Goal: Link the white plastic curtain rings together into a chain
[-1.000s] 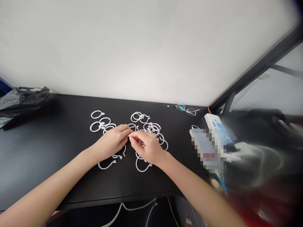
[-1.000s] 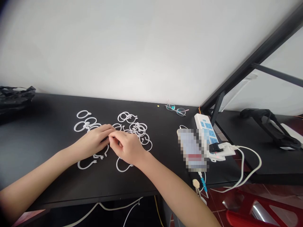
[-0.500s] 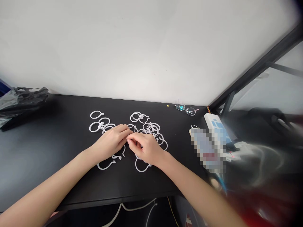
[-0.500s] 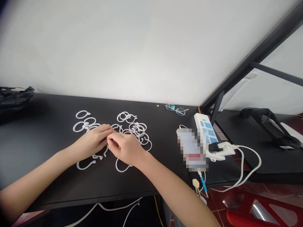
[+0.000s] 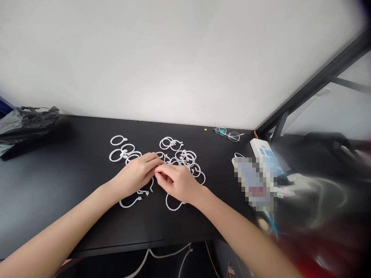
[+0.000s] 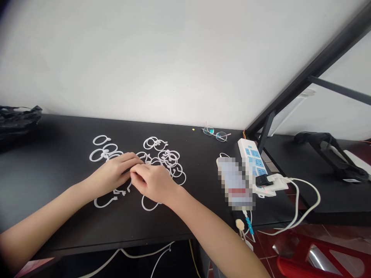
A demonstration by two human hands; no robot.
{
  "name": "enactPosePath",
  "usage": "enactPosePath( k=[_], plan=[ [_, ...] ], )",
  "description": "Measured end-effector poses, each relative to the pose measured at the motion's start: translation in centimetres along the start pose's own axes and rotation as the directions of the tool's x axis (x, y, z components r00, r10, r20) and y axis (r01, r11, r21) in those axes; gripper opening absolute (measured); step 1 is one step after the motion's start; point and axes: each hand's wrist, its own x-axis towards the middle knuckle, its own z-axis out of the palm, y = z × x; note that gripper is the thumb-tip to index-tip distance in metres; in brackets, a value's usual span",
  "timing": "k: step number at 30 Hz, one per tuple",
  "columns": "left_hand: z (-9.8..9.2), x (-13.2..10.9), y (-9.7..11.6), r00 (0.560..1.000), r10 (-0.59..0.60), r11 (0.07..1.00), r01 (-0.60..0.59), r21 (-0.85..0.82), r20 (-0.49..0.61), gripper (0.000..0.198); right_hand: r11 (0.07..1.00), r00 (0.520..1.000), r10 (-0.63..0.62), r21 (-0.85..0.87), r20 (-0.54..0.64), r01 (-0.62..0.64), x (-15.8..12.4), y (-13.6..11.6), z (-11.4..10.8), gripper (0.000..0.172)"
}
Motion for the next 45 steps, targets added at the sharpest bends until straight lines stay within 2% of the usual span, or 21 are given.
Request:
enactPosePath(
  k=[19, 45],
  plan=[
    [-0.27, 0.17, 0.29, 0.996, 0.027, 0.998, -0.032, 0.047, 0.085, 0.026, 1.000, 0.998, -0.007, -0.020, 0.058, 0.008, 0.04, -0.07, 0.01, 0.015],
    [-0.35, 0.30, 0.41, 0.991, 0.003, 0.998, -0.011, 0.063, 0.133, 0.024, 0.997, 0.994, 0.015, -0.075, 0.111, -0.007, -0.10, -0.06, 0.07, 0.019]
  ],
)
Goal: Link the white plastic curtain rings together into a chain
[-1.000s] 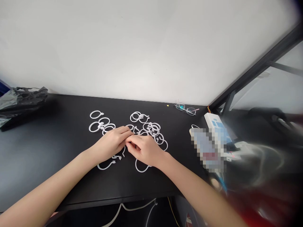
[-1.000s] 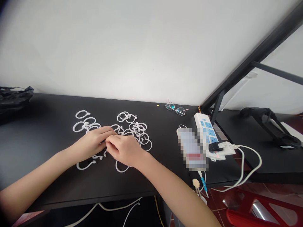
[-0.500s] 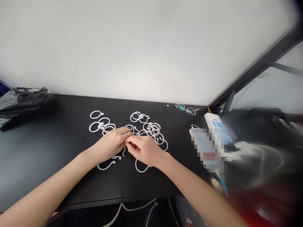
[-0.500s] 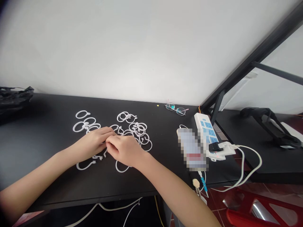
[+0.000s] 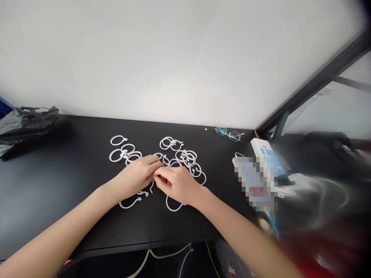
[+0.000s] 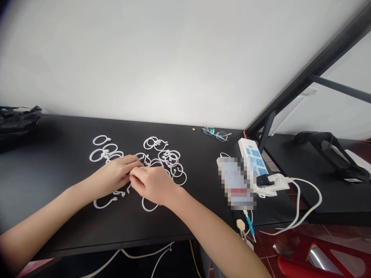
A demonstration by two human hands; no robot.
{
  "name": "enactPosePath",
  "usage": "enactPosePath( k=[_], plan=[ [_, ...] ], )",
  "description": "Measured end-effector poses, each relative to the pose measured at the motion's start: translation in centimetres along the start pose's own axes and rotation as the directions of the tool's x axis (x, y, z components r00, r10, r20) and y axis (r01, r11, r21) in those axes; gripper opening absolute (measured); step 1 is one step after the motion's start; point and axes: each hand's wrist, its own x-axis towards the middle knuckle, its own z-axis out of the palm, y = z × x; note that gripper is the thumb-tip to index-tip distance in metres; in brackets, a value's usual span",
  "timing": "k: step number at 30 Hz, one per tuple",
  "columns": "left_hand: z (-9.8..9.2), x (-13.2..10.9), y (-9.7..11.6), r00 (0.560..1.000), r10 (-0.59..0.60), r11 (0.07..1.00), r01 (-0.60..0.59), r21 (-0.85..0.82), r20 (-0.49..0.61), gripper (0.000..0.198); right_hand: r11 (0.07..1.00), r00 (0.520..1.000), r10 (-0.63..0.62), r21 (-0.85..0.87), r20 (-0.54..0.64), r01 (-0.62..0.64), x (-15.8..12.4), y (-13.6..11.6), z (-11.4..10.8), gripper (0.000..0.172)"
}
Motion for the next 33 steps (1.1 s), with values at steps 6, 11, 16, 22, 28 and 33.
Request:
enactPosePath(
  k=[6, 11, 16, 22, 28, 33],
  plan=[
    [-0.20, -0.02, 0.15, 0.999, -0.022, 0.999, 0.020, 0.046, 0.033, 0.028, 0.999, 0.999, -0.007, -0.035, 0.046, 0.008, -0.13, 0.02, 0.20, 0.017],
    [-0.23, -0.02, 0.17, 0.998, -0.035, 0.997, 0.031, 0.075, 0.051, 0.027, 0.999, 0.999, -0.011, -0.050, 0.049, 0.013, -0.13, -0.08, 0.21, 0.019],
    [-0.15, -0.02, 0.09, 0.998, -0.036, 0.996, 0.031, 0.086, 0.056, 0.028, 0.998, 0.998, -0.002, -0.055, 0.055, 0.005, -0.10, -0.16, 0.22, 0.018],
    [-0.08, -0.01, 0.09, 0.998, -0.041, 0.995, 0.036, 0.088, 0.047, 0.028, 0.998, 0.998, 0.000, -0.062, 0.057, 0.004, -0.17, -0.10, 0.26, 0.019],
    [-0.21, -0.02, 0.19, 0.998, -0.033, 0.994, 0.028, 0.103, 0.047, 0.029, 0.998, 0.999, -0.008, -0.059, 0.051, 0.011, -0.15, -0.13, 0.21, 0.020],
    [-0.35, -0.11, 0.26, 0.997, -0.050, 0.992, 0.044, 0.116, 0.056, 0.028, 0.997, 0.998, 0.002, -0.072, 0.058, 0.002, -0.14, -0.13, 0.26, 0.019]
  ],
)
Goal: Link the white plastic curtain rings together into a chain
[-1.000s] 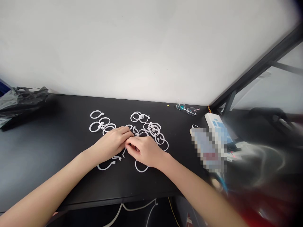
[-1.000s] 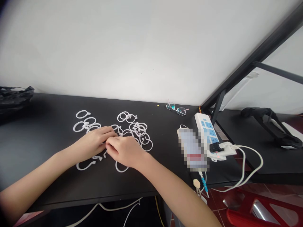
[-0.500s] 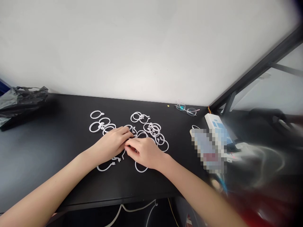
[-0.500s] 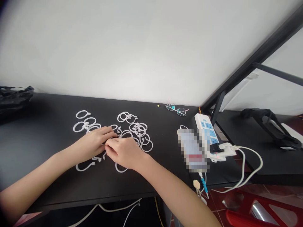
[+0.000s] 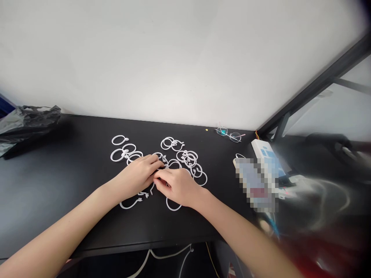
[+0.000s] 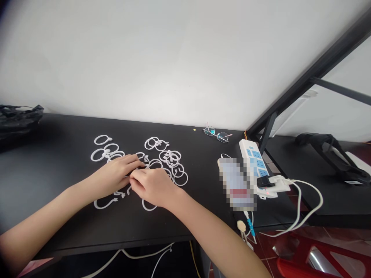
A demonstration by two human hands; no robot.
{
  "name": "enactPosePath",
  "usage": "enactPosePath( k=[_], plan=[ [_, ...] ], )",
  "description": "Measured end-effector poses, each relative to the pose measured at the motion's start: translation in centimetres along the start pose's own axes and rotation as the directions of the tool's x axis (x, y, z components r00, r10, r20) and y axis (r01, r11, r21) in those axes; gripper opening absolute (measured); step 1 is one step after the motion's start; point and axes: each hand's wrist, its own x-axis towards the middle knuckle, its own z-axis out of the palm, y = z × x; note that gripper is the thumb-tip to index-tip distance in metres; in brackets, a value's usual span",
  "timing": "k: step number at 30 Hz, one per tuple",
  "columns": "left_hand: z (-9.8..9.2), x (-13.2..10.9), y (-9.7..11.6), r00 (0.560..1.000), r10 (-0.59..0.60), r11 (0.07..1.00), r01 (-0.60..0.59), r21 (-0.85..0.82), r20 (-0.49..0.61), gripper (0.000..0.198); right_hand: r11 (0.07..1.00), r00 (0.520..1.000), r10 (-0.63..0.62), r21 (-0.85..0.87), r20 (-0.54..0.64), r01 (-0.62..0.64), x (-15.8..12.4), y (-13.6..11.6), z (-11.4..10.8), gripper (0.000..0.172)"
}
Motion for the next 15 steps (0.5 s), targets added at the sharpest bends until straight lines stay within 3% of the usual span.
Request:
enactPosePath(
  k=[15],
  plan=[
    [0.23, 0.08, -0.14, 1.000, -0.007, 1.000, 0.007, -0.026, -0.003, 0.027, 1.000, 1.000, 0.021, -0.011, 0.006, -0.021, 0.02, 0.07, -0.07, 0.018]
  ],
)
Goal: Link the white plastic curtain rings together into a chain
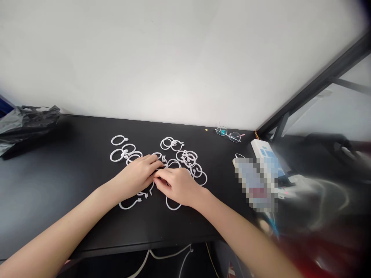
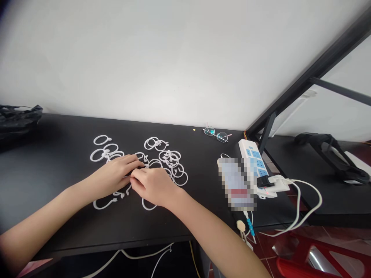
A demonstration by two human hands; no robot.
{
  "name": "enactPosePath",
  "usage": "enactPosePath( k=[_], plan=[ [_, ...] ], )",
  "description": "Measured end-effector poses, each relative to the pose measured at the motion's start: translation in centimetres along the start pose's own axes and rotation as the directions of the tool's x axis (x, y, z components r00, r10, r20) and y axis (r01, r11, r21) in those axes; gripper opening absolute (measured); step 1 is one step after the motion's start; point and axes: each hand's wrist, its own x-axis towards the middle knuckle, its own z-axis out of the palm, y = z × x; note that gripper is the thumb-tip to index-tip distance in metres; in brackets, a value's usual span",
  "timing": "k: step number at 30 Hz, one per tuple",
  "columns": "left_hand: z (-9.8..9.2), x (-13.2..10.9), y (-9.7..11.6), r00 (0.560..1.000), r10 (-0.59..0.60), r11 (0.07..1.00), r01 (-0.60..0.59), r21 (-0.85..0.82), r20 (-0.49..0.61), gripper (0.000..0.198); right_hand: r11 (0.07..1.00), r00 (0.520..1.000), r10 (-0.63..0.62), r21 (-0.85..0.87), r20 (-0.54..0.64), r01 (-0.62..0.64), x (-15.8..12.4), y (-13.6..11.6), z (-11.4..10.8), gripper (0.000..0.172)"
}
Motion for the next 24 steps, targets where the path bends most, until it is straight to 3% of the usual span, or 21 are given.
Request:
enactPosePath(
  k=[24],
  plan=[
    [-0.06, -0.09, -0.01, 1.000, 0.015, 1.000, -0.015, 0.009, -0.015, 0.026, 1.000, 1.000, 0.001, 0.007, 0.002, -0.001, 0.00, 0.05, -0.04, 0.018]
  ],
)
